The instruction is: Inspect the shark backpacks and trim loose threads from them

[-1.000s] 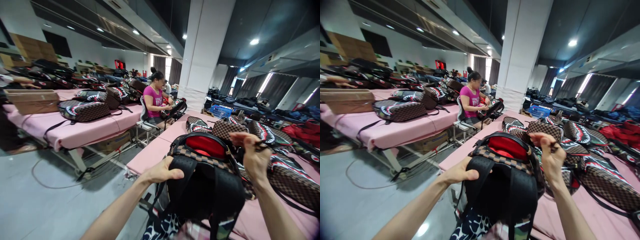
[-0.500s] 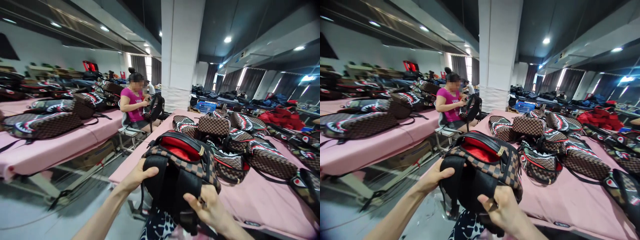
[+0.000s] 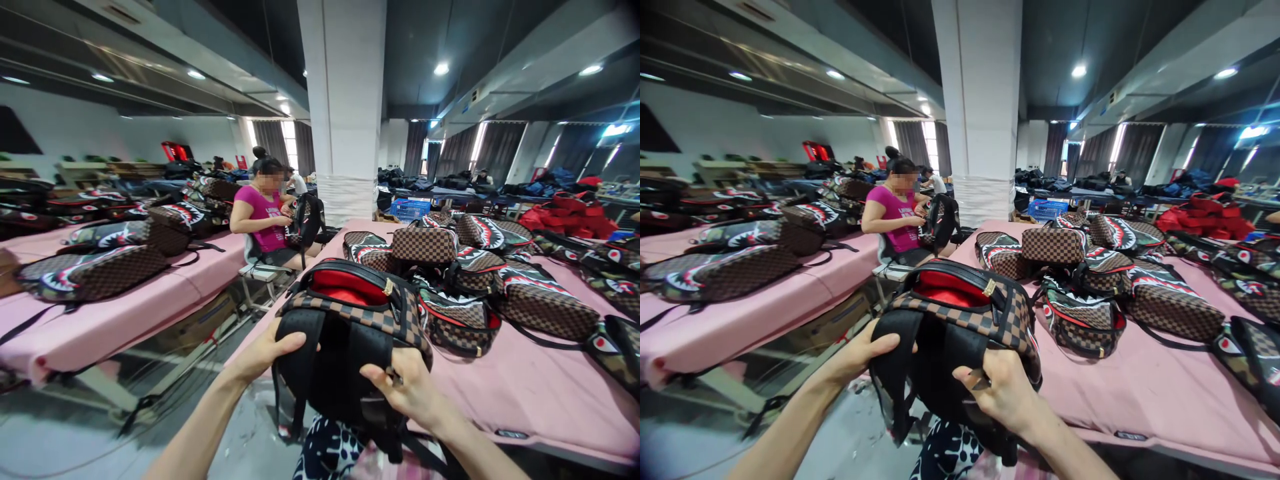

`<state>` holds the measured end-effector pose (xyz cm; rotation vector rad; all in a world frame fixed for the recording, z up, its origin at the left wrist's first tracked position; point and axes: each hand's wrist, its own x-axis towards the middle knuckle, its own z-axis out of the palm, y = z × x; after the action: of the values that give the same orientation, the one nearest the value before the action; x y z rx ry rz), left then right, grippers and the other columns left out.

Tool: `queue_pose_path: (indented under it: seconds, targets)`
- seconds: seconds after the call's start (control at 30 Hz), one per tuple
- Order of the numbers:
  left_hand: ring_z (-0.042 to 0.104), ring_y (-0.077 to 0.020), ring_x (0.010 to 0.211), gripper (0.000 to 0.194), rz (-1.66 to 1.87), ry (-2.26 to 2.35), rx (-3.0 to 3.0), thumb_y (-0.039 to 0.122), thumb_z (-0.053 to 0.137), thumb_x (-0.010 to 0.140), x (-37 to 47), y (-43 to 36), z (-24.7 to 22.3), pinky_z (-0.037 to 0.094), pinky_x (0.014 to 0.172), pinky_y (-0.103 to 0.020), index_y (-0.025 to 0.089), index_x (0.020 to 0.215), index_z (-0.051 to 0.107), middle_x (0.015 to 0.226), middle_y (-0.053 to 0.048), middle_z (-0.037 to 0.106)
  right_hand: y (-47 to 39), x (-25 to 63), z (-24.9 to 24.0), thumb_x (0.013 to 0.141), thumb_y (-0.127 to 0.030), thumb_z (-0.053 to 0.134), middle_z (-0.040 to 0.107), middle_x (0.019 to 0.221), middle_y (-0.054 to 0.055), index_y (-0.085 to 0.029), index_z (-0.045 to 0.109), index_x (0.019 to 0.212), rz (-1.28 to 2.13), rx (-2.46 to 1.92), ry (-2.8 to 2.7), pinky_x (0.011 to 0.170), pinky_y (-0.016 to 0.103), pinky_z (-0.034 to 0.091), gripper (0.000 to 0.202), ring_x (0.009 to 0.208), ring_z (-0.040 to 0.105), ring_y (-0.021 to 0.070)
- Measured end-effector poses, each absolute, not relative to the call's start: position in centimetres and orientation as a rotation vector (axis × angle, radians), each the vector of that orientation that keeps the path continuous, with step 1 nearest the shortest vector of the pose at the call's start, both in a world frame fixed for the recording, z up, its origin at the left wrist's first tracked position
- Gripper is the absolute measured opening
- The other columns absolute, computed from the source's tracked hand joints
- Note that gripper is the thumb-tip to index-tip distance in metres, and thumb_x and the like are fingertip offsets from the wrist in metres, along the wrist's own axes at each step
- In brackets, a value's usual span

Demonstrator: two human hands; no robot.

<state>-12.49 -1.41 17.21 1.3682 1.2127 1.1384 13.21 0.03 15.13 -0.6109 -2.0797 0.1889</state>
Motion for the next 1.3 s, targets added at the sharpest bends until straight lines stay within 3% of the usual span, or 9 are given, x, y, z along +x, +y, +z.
queue_pose_path:
  seconds: [0.2, 0.3, 0.4, 0.5, 0.7, 0.87, 1.03, 1.13, 1.3]
  targets:
    - [0.059, -0.0193, 0.066, 0.042, 1.267, 1.496, 1.66, 0.055, 0.06, 0.066, -13.9, -2.5, 16.9, 0.048, 0.06, -0.027, 0.013, 0.067, 0.067, 0.067, -0.005, 0.067, 1.7, 14.1, 15.3, 0.087, -0.035, 0.051, 0.052, 0.053, -0.001, -0.017, 0.05, 0.059, 0.203, -0.674, -2.054, 0.048, 0.02, 0.038, 0.032, 0.047, 0.047, 0.0093]
    - [0.06, -0.0169, 0.067, 0.04, 1.66, 1.696, 1.52, 0.05, 0.052, 0.076, -14.8, -3.0, 16.7, 0.048, 0.063, -0.026, 0.013, 0.08, 0.067, 0.071, -0.005, 0.067, 2.5, 14.6, 15.4, 0.086, -0.033, 0.053, 0.056, 0.055, -0.001, -0.017, 0.055, 0.065, 0.222, -0.642, -2.045, 0.05, 0.018, 0.041, 0.027, 0.049, 0.051, 0.0095]
    - [0.061, -0.0189, 0.089, 0.036, 1.796, 1.755, 1.571, 0.043, 0.053, 0.078, -14.5, -1.5, 18.7, 0.047, 0.08, -0.029, 0.015, 0.098, 0.065, 0.096, -0.008, 0.068, 2.9, 14.6, 15.6, 0.085, -0.033, 0.054, 0.051, 0.048, -0.003, -0.017, 0.051, 0.057, 0.21, -0.618, -2.071, 0.044, 0.016, 0.038, 0.032, 0.043, 0.047, 0.0078]
    - [0.054, -0.0218, 0.109, 0.048, 1.593, 1.6, 1.923, 0.039, 0.062, 0.071, -13.0, 2.0, 22.6, 0.042, 0.092, -0.032, 0.018, 0.114, 0.058, 0.121, -0.008, 0.058, 2.9, 14.4, 15.7, 0.086, -0.033, 0.053, 0.048, 0.045, -0.004, -0.017, 0.047, 0.052, 0.204, -0.622, -2.103, 0.041, 0.016, 0.036, 0.037, 0.039, 0.044, 0.0069]
    - [0.061, -0.019, 0.079, 0.037, 0.869, 1.049, 2.027, 0.041, 0.065, 0.066, -10.6, 7.0, 26.8, 0.048, 0.073, -0.027, 0.013, 0.09, 0.067, 0.083, -0.003, 0.068, 1.5, 14.4, 15.3, 0.084, -0.041, 0.052, 0.055, 0.047, 0.0, -0.017, 0.057, 0.054, 0.124, -0.735, -2.059, 0.044, 0.018, 0.043, 0.038, 0.043, 0.051, 0.011]
    - [0.06, -0.0267, 0.095, 0.063, 0.581, 0.668, 1.948, 0.067, 0.067, 0.054, -13.1, 6.7, 27.2, 0.045, 0.086, -0.03, 0.01, 0.083, 0.07, 0.092, -0.01, 0.07, 1.8, 17.1, 13.9, 0.073, -0.045, 0.065, 0.061, 0.051, 0.002, -0.019, 0.064, 0.054, 0.303, -0.796, -2.01, 0.047, 0.021, 0.048, 0.032, 0.049, 0.057, 0.0151]
    - [0.043, -0.0267, 0.123, 0.075, 1.153, 0.983, 1.798, 0.066, 0.058, 0.069, -14.8, 6.4, 19.8, 0.033, 0.103, -0.036, 0.018, 0.126, 0.051, 0.134, -0.009, 0.049, 8.6, 22.6, 13.5, 0.061, -0.047, 0.071, 0.064, 0.058, 0.006, -0.017, 0.066, 0.063, 0.796, -0.882, -1.568, 0.045, 0.028, 0.048, 0.03, 0.049, 0.058, 0.0182]
    - [0.051, -0.0263, 0.114, 0.07, 0.97, 0.99, 1.65, 0.065, 0.05, 0.075, -11.6, 5.4, 12.3, 0.04, 0.098, -0.038, 0.018, 0.126, 0.051, 0.13, -0.009, 0.053, 13.1, 24.7, 14.6, 0.051, -0.045, 0.074, 0.06, 0.053, 0.001, -0.018, 0.061, 0.059, 0.621, -0.989, -1.293, 0.047, 0.026, 0.046, 0.03, 0.048, 0.052, 0.0143]
    - [0.053, -0.0262, 0.113, 0.071, 1.022, 0.898, 1.591, 0.05, 0.065, 0.069, -3.2, 2.2, 7.6, 0.044, 0.095, -0.035, 0.019, 0.13, 0.045, 0.126, -0.006, 0.056, 16.2, 26.0, 16.8, 0.061, -0.051, 0.062, 0.054, 0.05, -0.001, -0.018, 0.056, 0.056, 0.505, -1.159, -1.384, 0.048, 0.026, 0.041, 0.034, 0.051, 0.047, 0.0139]
